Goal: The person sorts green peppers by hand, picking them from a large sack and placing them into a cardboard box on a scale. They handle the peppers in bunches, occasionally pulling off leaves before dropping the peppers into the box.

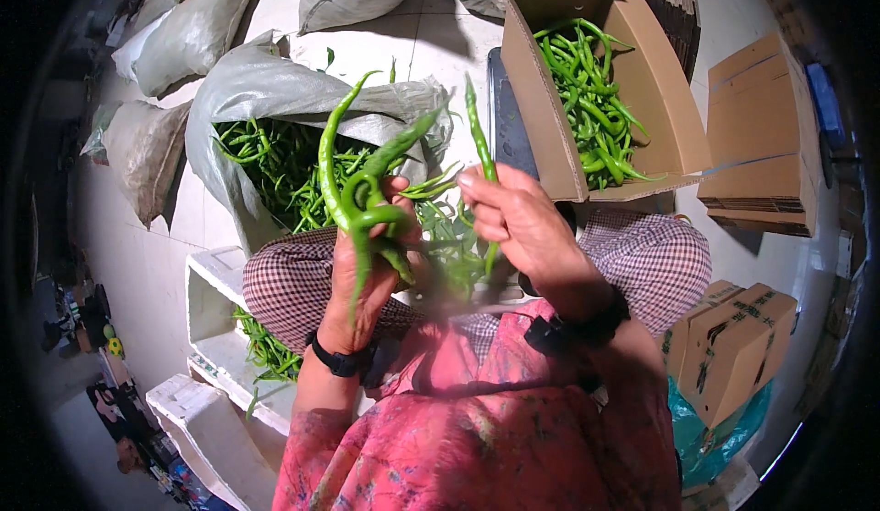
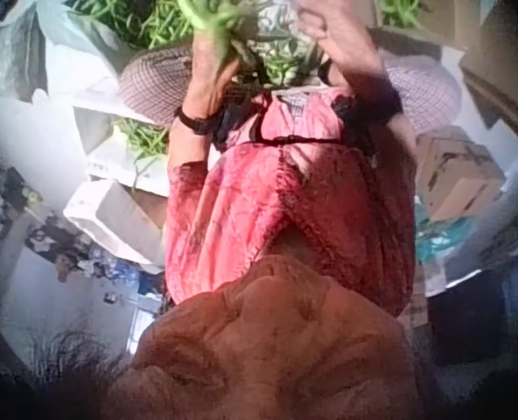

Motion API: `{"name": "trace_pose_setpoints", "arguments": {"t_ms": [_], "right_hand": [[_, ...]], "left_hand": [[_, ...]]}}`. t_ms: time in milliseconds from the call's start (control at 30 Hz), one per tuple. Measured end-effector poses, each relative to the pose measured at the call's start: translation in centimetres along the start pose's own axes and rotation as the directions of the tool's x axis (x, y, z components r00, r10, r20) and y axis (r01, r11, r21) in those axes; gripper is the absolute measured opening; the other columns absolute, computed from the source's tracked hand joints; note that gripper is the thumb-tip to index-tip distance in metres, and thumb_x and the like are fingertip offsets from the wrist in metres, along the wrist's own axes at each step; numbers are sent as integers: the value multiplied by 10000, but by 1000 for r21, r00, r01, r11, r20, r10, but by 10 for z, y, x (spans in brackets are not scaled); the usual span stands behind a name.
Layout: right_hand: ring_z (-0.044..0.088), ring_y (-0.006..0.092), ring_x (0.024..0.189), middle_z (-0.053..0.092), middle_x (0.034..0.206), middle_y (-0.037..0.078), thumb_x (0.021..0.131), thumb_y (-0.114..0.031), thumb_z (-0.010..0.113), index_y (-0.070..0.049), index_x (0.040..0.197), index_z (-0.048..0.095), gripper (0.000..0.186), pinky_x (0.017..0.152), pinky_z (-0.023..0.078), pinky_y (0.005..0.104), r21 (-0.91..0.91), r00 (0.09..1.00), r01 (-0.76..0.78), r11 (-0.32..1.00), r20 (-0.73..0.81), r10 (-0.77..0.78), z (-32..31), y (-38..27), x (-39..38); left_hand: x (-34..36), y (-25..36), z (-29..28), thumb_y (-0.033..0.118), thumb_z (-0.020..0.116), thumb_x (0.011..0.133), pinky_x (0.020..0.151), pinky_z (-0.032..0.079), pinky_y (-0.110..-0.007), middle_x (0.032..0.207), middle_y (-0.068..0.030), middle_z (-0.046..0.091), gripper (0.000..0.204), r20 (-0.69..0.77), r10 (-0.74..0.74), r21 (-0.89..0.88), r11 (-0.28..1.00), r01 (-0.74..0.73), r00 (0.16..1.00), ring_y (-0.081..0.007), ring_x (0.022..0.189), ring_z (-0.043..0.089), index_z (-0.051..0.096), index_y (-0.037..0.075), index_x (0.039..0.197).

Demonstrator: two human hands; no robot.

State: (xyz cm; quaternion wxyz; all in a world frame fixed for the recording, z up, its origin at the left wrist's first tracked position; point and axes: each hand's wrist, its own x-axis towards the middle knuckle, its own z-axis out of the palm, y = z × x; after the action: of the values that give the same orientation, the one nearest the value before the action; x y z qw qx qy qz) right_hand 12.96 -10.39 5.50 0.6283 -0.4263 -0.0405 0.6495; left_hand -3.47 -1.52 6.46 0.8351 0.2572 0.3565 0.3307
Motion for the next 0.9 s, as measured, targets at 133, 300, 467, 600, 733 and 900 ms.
{"name": "trace_pose_setpoints", "arguments": {"t_ms": [133,300,467,600,733,900], "right_hand": [[475,18,627,548,808,-2,882,-101,641,-2,1134,543,287,545,398,182,-228,989,71,971,139,-40,22,5,-17],[585,97,977,639,1016,54,866,-98,664,18,1095,589,268,878,468,244,-261,980,187,947,118,-161,19,14,-4],[559,87,901,611,1035,56,929,-168,600,-10,1104,558,240,820,450,224,-228,968,175,958,215,-126,15,-8,-12],[482,59,729,590,1008,52,975,-295,530,-40,1105,521,286,660,403,179,-243,990,108,964,114,-82,-2,-23,-19],[495,65,740,600,932,36,972,-264,521,-33,1103,499,266,668,419,196,-397,969,245,885,76,-234,1,-75,-57],[482,3,567,616,824,-2,964,-249,540,-28,1266,492,377,489,384,145,-741,856,261,619,-119,-504,-54,-152,-81]], "left_hand": [[6,-1,-10,146,723,830,761,495,-263,997,-43,612,390,93,-22,277,961,-5,995,-138,854,590,552,7,1152],[10,-8,-6,178,733,807,700,448,-217,893,-2,561,388,125,7,370,927,-53,992,-83,781,537,564,6,1111],[10,-2,-2,132,732,725,746,454,-229,929,-4,560,482,253,-81,266,964,11,964,-90,828,542,541,18,1153],[11,1,-10,149,721,727,626,442,-222,901,-33,556,555,247,-98,188,981,51,964,-107,710,523,504,-24,1207],[11,1,-14,160,664,858,578,435,-216,922,-56,573,460,110,52,38,998,-56,993,-122,684,513,475,-33,1229],[17,-5,-9,139,640,866,590,441,-247,939,-62,573,430,96,55,132,989,-67,994,-117,712,516,478,-34,1225]]}}
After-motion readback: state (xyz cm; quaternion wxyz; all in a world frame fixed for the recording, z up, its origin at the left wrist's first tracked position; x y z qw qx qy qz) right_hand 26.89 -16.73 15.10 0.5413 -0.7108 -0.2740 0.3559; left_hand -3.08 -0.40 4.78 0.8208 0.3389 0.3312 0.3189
